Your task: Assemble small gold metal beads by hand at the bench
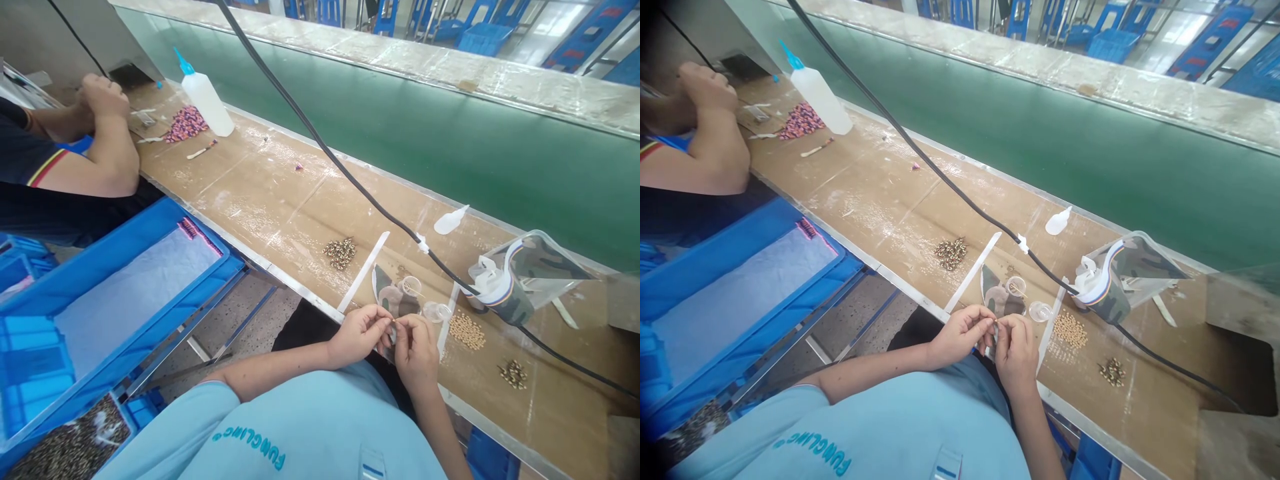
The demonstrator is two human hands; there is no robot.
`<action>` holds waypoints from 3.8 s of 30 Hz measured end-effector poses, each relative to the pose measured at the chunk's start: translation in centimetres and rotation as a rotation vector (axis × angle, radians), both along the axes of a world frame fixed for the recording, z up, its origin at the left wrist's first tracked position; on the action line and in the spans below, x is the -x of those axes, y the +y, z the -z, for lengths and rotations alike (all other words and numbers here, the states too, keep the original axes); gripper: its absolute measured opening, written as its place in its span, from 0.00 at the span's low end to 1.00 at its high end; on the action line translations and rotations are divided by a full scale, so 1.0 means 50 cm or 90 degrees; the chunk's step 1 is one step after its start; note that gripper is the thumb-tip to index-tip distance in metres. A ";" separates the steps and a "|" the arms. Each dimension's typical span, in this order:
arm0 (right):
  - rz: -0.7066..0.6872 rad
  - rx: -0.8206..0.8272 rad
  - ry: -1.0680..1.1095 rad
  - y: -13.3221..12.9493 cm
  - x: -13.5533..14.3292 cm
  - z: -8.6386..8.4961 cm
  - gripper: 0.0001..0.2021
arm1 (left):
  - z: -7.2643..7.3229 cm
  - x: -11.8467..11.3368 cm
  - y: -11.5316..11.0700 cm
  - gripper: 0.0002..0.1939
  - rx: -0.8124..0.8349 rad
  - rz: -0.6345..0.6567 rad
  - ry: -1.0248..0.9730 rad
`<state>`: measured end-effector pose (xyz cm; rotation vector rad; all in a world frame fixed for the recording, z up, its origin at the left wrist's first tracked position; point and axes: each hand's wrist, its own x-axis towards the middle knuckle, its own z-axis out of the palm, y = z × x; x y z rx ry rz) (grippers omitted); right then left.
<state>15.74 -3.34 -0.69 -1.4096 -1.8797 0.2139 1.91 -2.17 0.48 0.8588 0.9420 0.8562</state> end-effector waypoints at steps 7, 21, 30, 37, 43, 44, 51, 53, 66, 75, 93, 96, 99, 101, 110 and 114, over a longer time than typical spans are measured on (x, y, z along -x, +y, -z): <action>-0.004 0.004 -0.020 -0.002 -0.001 0.003 0.07 | 0.001 -0.003 0.000 0.20 0.028 -0.009 -0.018; -0.009 -0.040 -0.066 0.003 -0.005 0.008 0.11 | -0.007 -0.006 0.004 0.18 0.018 -0.021 -0.031; -0.006 -0.012 -0.025 0.007 -0.010 0.011 0.12 | 0.004 -0.012 -0.001 0.18 0.015 -0.024 -0.043; -0.012 -0.045 -0.015 0.011 -0.016 0.007 0.10 | 0.007 0.076 0.030 0.09 -0.262 -0.179 0.247; -0.006 -0.033 -0.008 0.010 -0.016 0.008 0.11 | 0.004 0.201 0.107 0.10 -0.488 -0.242 0.564; -0.005 -0.031 -0.006 0.010 -0.016 0.009 0.11 | 0.007 0.210 0.116 0.10 -0.504 -0.209 0.592; 0.009 -0.008 0.028 0.007 -0.017 0.005 0.09 | 0.023 0.222 0.146 0.09 -0.555 -0.073 0.709; 0.016 0.011 0.053 0.007 -0.017 0.001 0.09 | 0.021 0.222 0.146 0.09 -0.572 -0.054 0.733; 0.053 0.128 0.205 0.004 -0.023 -0.001 0.08 | 0.029 0.207 0.147 0.11 -0.628 -0.071 0.829; 0.063 0.142 0.208 0.005 -0.021 -0.001 0.07 | -0.011 0.152 0.097 0.05 -0.221 -0.236 0.323; 0.131 0.029 -0.214 0.022 -0.145 -0.075 0.14 | -0.001 0.000 0.031 0.16 -0.051 -0.061 -0.141; 0.104 0.015 -0.295 0.035 -0.152 -0.080 0.15 | -0.001 0.003 0.023 0.16 -0.056 -0.038 -0.140; 0.068 -0.015 -0.360 0.045 -0.153 -0.086 0.16 | -0.004 0.003 0.022 0.16 -0.045 -0.027 -0.134; 0.045 -0.030 -0.397 0.050 -0.153 -0.092 0.15 | -0.005 0.003 0.024 0.16 -0.039 -0.030 -0.129; -0.021 -0.089 -0.468 0.066 -0.152 -0.108 0.13 | -0.002 0.001 0.028 0.16 -0.039 -0.029 -0.123; -0.023 -0.073 -0.478 0.066 -0.156 -0.105 0.13 | -0.005 0.001 0.030 0.17 -0.037 -0.025 -0.124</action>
